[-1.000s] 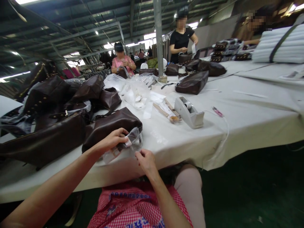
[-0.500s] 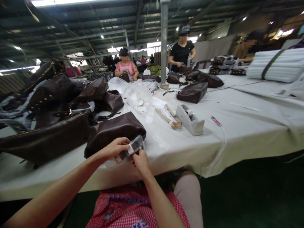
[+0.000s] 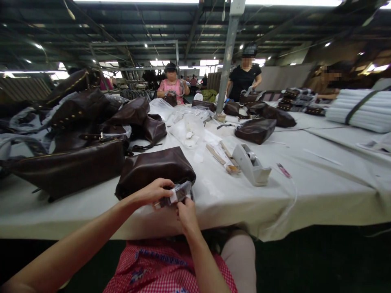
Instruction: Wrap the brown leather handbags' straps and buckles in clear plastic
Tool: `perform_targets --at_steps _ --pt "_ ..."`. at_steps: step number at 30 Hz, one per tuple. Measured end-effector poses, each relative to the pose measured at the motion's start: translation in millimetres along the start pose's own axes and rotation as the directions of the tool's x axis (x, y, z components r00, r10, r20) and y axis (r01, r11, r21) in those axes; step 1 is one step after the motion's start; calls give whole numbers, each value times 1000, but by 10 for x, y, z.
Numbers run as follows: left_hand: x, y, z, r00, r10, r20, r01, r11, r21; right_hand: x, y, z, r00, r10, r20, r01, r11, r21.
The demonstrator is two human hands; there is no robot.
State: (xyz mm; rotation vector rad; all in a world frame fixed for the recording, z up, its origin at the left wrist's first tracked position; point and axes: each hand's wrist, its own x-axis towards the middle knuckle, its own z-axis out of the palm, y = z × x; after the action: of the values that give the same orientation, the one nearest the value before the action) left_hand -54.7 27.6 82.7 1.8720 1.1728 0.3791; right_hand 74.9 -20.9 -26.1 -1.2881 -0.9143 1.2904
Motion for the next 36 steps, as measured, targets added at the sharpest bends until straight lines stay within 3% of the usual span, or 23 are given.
perform_targets --at_steps 3,5,7,10,14,16,19,22,24,31,36 --pt "10 -55 56 1000 18 -26 -17 999 35 -159 36 -7 995 80 65 -95 954 285" --pt "-6 -64 82 998 40 -56 -36 997 68 -221 26 -32 977 147 152 -207 805 555" --pt "-44 -54 97 996 68 -66 -62 994 91 -241 2 -69 941 209 265 -337 610 717" --pt "-120 -29 114 995 95 -26 -92 991 97 -235 -18 -127 880 237 412 -475 476 741" --pt "-211 -38 134 990 142 21 -144 979 145 -252 38 -189 784 208 584 -615 388 687" --pt "-241 -68 130 983 182 26 -184 973 138 -263 92 -217 734 209 646 -667 396 630" --pt "-241 -135 117 986 162 50 -159 986 -50 -246 182 -256 678 210 705 -703 467 536" --pt "-182 -219 139 998 64 16 -58 966 -253 -203 254 -279 662 181 727 -670 578 466" --pt "-136 -277 178 998 22 -53 -36 961 -275 -182 281 -284 665 169 728 -631 649 425" --pt "-119 -380 278 982 149 -115 -152 988 -10 -141 342 -287 649 151 745 -576 737 353" --pt "-98 -406 285 965 261 -31 -243 930 275 -73 428 -318 597 62 800 -575 729 373"
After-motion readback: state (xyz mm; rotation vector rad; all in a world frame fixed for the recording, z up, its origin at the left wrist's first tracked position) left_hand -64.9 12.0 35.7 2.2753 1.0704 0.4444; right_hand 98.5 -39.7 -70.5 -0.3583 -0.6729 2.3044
